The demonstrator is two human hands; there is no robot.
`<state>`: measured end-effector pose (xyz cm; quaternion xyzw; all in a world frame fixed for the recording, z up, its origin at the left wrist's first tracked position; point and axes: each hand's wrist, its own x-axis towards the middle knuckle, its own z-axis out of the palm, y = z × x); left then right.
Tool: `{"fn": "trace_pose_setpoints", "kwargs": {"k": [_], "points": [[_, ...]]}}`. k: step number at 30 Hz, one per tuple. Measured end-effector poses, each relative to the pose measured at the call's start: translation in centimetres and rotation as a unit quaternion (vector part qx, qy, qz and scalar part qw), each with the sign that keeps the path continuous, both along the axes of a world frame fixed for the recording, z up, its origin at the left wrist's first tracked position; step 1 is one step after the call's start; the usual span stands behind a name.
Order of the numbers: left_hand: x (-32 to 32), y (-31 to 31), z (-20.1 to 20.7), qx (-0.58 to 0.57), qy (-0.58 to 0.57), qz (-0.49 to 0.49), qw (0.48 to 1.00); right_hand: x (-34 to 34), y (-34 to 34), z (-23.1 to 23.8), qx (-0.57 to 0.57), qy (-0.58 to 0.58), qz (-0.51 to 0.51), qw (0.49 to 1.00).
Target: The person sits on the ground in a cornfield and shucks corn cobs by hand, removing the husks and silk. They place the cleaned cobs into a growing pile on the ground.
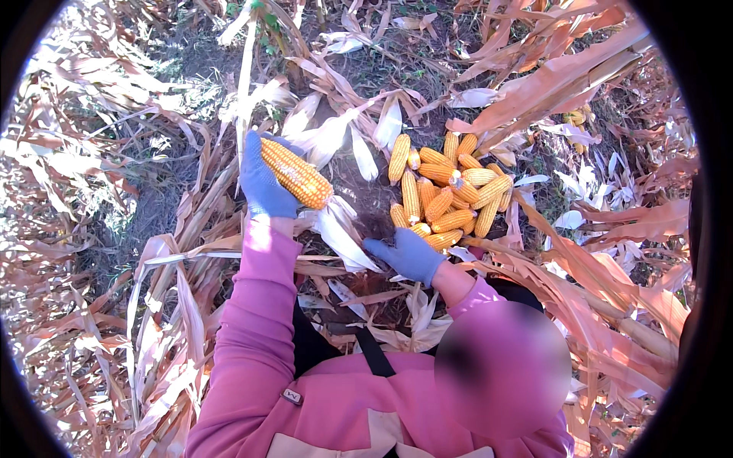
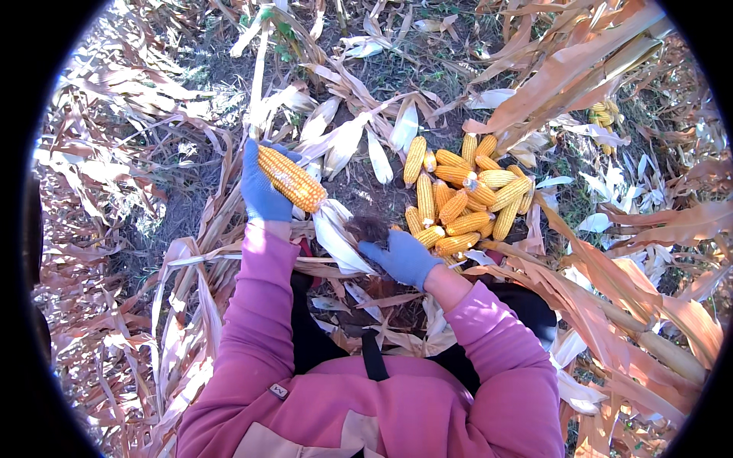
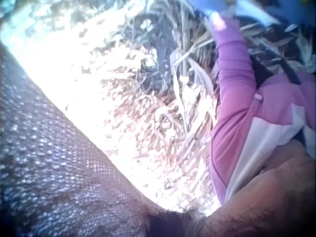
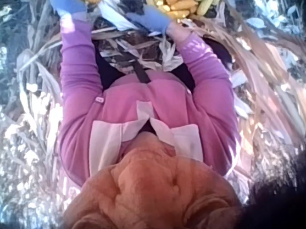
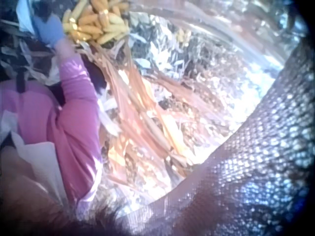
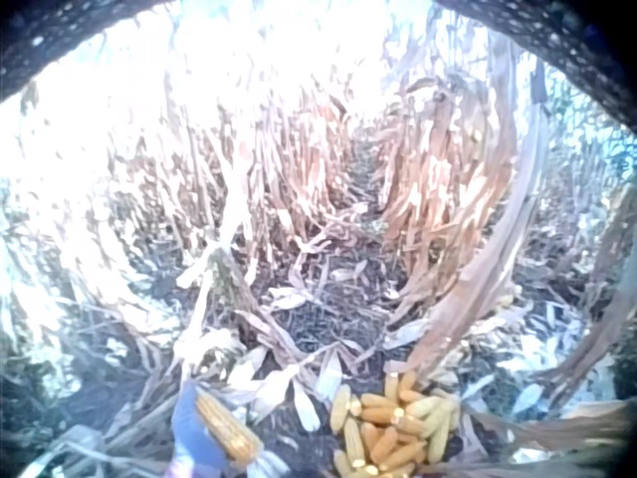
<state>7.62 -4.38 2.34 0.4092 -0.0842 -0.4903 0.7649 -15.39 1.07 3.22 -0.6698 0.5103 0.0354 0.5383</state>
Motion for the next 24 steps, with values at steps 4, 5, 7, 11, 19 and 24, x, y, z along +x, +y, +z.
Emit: {"fn": "trace_pose_setpoints", "kwargs": {"k": [4, 5, 7, 11, 19, 24], "points": [[0.3, -0.1, 0.9, -0.043, -0.183, -0.017, 0.982, -0.8, 0.4, -3.8, 0.108, -0.260, -0.087, 0.956], [0.0, 0.2, 1.5, -0.032, -0.219, -0.029, 0.975, -0.7, 0.1, -3.4, 0.066, -0.255, -0.112, 0.958], [-0.7, 0.6, 1.4, -0.034, -0.270, -0.045, 0.961, 0.0, -0.6, -2.1, -0.031, -0.195, -0.106, 0.975], [-1.9, 1.0, -0.2, -0.069, -0.401, -0.073, 0.910, 1.6, -0.5, -2.4, -0.199, -0.081, -0.082, 0.973], [-5.3, 1.5, -0.7, -0.036, -0.193, -0.131, 0.972, 5.0, -0.2, -7.3, -0.127, -0.216, -0.179, 0.951], [-4.6, 1.6, -1.0, -0.013, -0.128, -0.110, 0.986, 5.5, 0.0, -7.7, -0.086, -0.173, -0.073, 0.978]]}}
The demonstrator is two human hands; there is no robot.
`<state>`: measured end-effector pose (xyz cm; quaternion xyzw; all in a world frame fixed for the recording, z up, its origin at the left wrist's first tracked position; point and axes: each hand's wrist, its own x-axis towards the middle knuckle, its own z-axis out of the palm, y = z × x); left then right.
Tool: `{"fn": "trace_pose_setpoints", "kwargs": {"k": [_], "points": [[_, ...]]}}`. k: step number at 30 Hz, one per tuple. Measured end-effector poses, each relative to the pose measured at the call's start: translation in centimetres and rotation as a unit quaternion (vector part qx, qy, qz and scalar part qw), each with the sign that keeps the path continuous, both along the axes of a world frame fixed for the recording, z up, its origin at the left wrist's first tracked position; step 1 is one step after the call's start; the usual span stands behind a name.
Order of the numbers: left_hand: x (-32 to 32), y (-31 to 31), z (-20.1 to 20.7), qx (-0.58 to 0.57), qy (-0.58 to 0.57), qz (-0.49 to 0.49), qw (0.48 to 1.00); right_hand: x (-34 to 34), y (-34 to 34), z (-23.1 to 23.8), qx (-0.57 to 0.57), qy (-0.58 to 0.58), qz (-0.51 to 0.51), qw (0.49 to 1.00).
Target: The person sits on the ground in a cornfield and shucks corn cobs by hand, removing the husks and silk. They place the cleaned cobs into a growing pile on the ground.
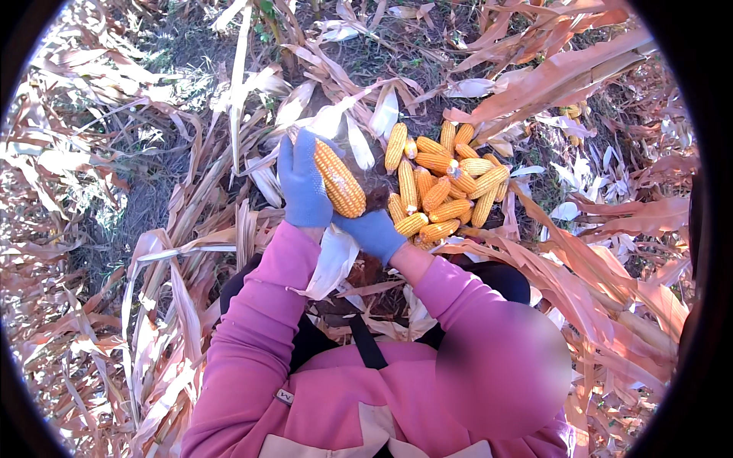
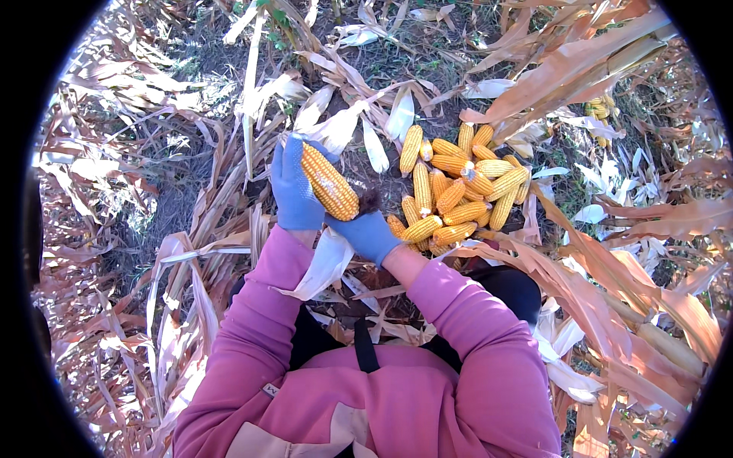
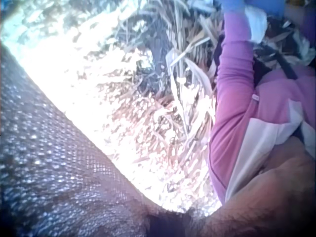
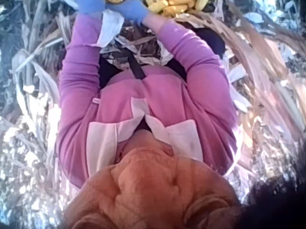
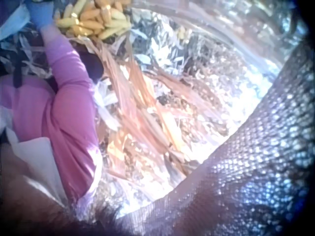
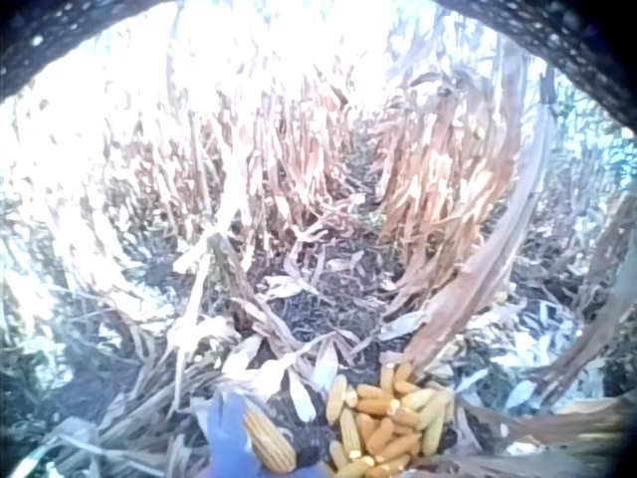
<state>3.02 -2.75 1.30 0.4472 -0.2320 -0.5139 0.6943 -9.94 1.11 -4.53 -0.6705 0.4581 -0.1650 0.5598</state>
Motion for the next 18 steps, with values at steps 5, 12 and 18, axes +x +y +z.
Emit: {"fn": "trace_pose_setpoints", "kwargs": {"k": [5, 12, 18], "points": [[-1.1, 0.2, -1.4, -0.035, -0.097, 0.011, 0.995, 0.1, -0.1, 0.0, -0.226, 0.118, 0.071, 0.964], [-0.2, -0.2, -1.0, 0.033, 0.041, -0.090, 0.995, -1.0, -0.4, -0.2, -0.258, 0.137, 0.095, 0.952], [1.1, -0.4, -0.5, 0.187, 0.170, -0.233, 0.939, -1.4, 0.3, 4.4, -0.082, 0.173, 0.142, 0.971]]}}
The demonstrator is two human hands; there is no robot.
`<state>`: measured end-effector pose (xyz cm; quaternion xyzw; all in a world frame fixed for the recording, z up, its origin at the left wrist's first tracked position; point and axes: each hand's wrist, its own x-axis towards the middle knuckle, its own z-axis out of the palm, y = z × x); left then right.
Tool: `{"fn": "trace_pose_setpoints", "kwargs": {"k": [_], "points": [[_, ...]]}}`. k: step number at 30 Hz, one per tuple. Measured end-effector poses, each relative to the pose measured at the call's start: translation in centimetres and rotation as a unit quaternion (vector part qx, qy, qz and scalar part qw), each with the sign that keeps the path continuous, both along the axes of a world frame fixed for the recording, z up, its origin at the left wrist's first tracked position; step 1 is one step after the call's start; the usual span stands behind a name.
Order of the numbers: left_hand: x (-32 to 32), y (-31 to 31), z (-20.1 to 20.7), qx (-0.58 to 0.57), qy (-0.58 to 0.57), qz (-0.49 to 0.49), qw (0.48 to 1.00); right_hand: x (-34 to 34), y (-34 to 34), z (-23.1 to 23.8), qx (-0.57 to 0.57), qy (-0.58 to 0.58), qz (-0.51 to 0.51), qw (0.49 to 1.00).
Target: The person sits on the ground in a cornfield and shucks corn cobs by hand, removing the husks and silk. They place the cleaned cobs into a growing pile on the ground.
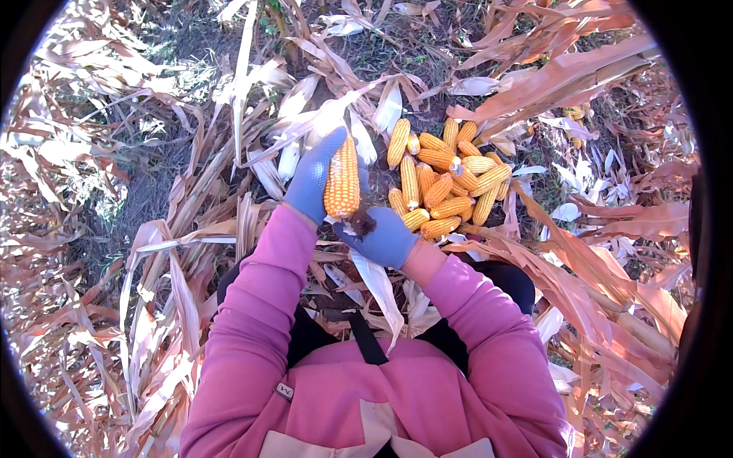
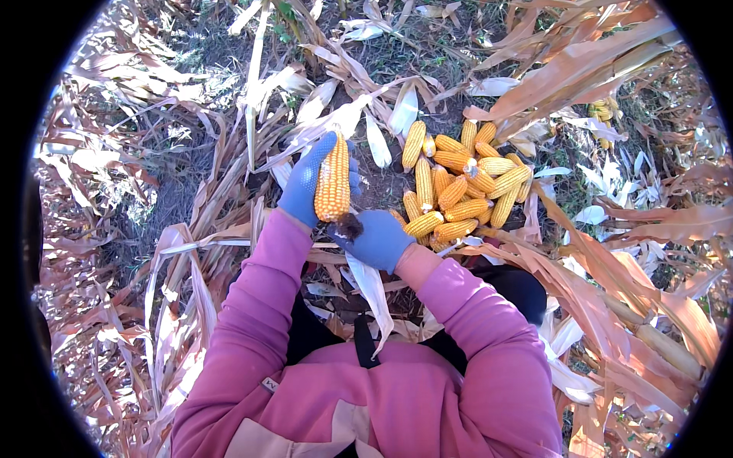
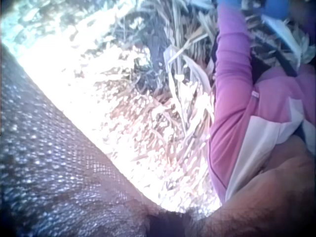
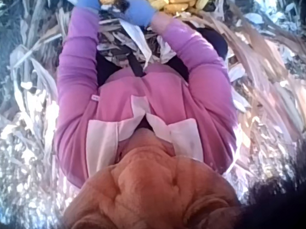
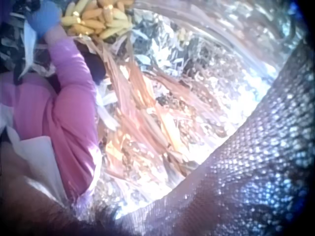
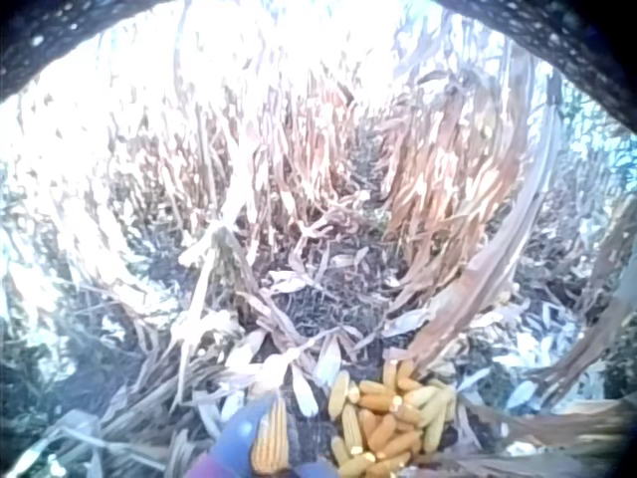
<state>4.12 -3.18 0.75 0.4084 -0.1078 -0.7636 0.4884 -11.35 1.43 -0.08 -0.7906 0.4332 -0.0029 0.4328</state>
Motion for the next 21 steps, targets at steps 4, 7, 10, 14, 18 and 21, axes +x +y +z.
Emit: {"fn": "trace_pose_setpoints", "kwargs": {"k": [4, 7, 10, 14, 18, 21], "points": [[0.8, -0.9, -1.2, -0.017, -0.037, 0.179, 0.983, 0.7, 2.9, -0.4, 0.000, -0.048, 0.009, 0.999], [4.2, -2.3, -2.9, -0.061, -0.056, 0.300, 0.950, -0.3, 3.8, 0.1, -0.033, -0.005, 0.086, 0.996], [4.0, -2.3, -2.7, -0.049, -0.056, 0.325, 0.943, -1.3, 5.2, -4.6, -0.052, 0.051, 0.121, 0.990], [3.0, -1.6, -2.1, -0.064, 0.001, 0.303, 0.951, -2.4, 7.2, -8.2, -0.024, 0.118, 0.154, 0.981], [3.0, -1.6, -2.6, -0.070, 0.007, 0.274, 0.959, -2.0, 13.3, -11.8, 0.272, 0.061, 0.317, 0.907], [2.2, -1.3, -3.5, -0.048, -0.018, 0.252, 0.966, 0.6, 11.5, -8.2, 0.212, 0.083, 0.350, 0.909]]}}
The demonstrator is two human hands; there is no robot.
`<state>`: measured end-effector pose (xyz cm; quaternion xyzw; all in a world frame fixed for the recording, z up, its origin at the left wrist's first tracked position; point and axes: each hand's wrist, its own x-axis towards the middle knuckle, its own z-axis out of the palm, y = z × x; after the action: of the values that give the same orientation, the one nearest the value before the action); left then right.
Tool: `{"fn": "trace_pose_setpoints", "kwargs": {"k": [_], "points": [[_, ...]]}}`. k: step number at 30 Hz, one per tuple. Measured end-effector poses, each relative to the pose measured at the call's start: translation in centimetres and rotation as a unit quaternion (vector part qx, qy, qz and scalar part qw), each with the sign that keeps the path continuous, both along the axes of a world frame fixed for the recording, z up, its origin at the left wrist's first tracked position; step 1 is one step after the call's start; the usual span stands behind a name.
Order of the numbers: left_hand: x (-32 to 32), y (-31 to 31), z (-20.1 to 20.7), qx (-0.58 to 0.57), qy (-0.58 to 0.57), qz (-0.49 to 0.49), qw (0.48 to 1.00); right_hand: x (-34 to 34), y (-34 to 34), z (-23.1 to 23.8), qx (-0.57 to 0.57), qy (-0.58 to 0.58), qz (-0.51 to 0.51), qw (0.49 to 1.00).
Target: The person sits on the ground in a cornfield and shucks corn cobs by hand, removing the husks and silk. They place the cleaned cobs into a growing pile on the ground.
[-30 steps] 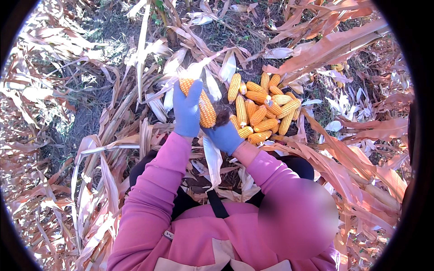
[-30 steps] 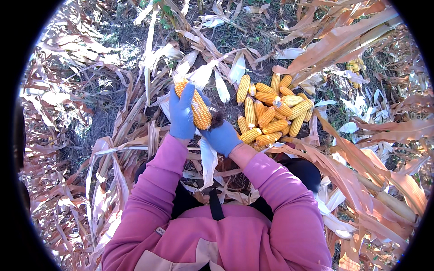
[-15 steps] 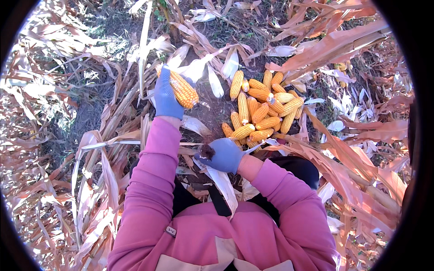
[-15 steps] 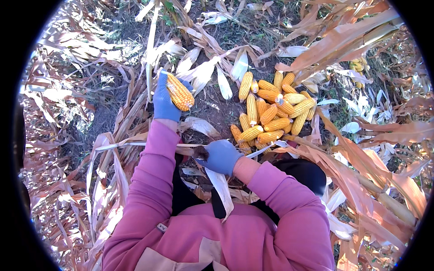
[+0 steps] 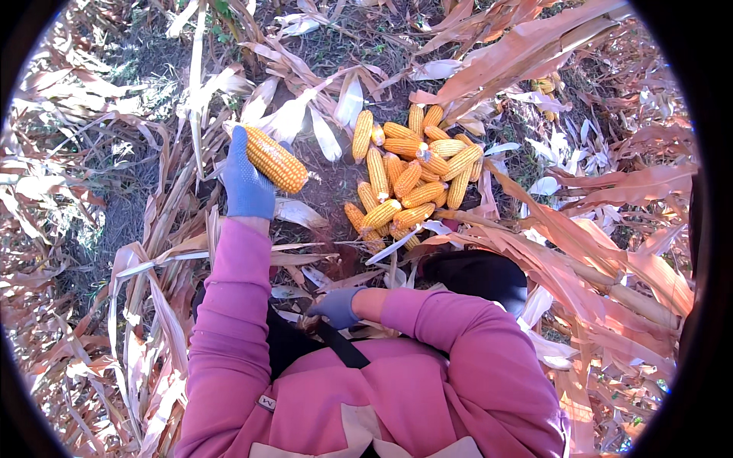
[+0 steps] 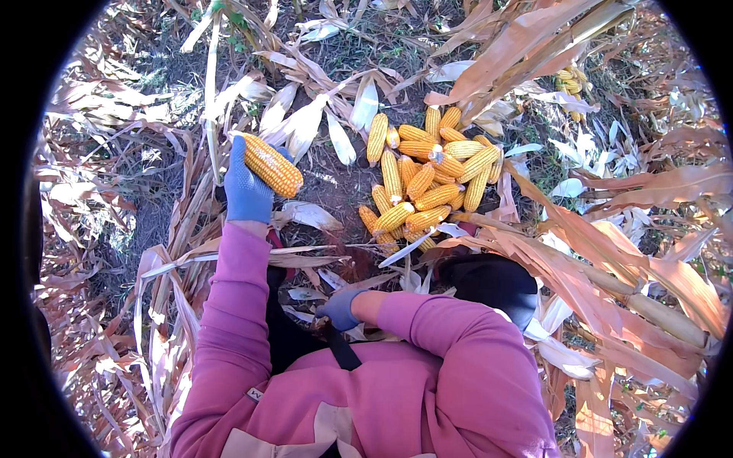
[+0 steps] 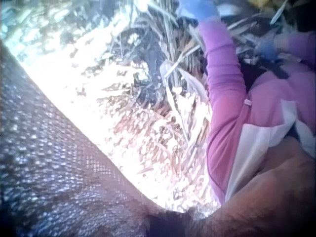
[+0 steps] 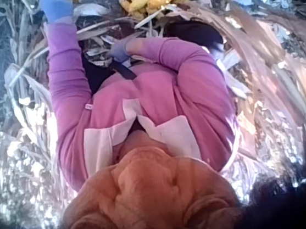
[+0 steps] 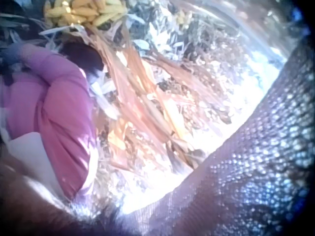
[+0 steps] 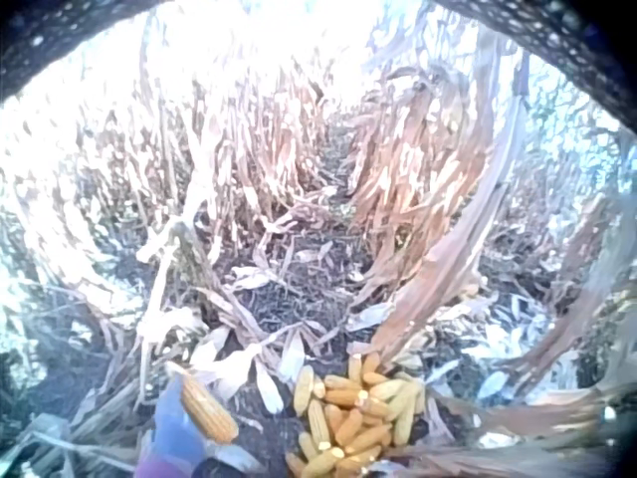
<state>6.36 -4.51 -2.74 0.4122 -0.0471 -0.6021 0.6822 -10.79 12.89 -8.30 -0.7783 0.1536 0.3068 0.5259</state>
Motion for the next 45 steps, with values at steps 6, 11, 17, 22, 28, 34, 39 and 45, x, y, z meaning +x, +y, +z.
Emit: {"fn": "trace_pose_setpoints", "kwargs": {"k": [6, 11, 17, 22, 28, 34, 39, 45], "points": [[-2.8, 0.7, -2.8, 0.012, -0.026, -0.078, 0.997, -0.3, -4.0, 7.4, -0.069, -0.005, -0.075, 0.995], [-4.7, 0.7, -3.1, 0.036, -0.062, -0.153, 0.986, -3.5, -6.8, 9.0, 0.220, -0.025, -0.287, 0.932], [-4.9, -0.6, -1.1, -0.016, -0.151, -0.117, 0.982, -4.2, -2.6, 5.6, -0.190, -0.109, -0.168, 0.961], [-4.4, 1.2, 0.6, -0.023, -0.124, -0.144, 0.981, -4.7, -7.0, 8.1, -0.242, 0.002, -0.160, 0.957], [-2.6, 1.5, 1.0, -0.029, -0.073, -0.112, 0.991, -5.5, -10.6, 10.3, -0.048, -0.163, -0.373, 0.912], [-2.4, 1.4, 1.0, -0.053, -0.087, -0.135, 0.986, -4.9, -13.2, 9.0, -0.145, -0.201, -0.579, 0.777], [-5.1, 3.7, 0.9, 0.007, -0.061, -0.184, 0.981, -2.8, -12.2, 7.4, -0.155, -0.161, -0.591, 0.775], [-6.2, 4.8, -0.6, -0.053, -0.340, -0.411, 0.844, -5.6, -12.5, 5.9, -0.136, -0.149, -0.662, 0.721]]}}
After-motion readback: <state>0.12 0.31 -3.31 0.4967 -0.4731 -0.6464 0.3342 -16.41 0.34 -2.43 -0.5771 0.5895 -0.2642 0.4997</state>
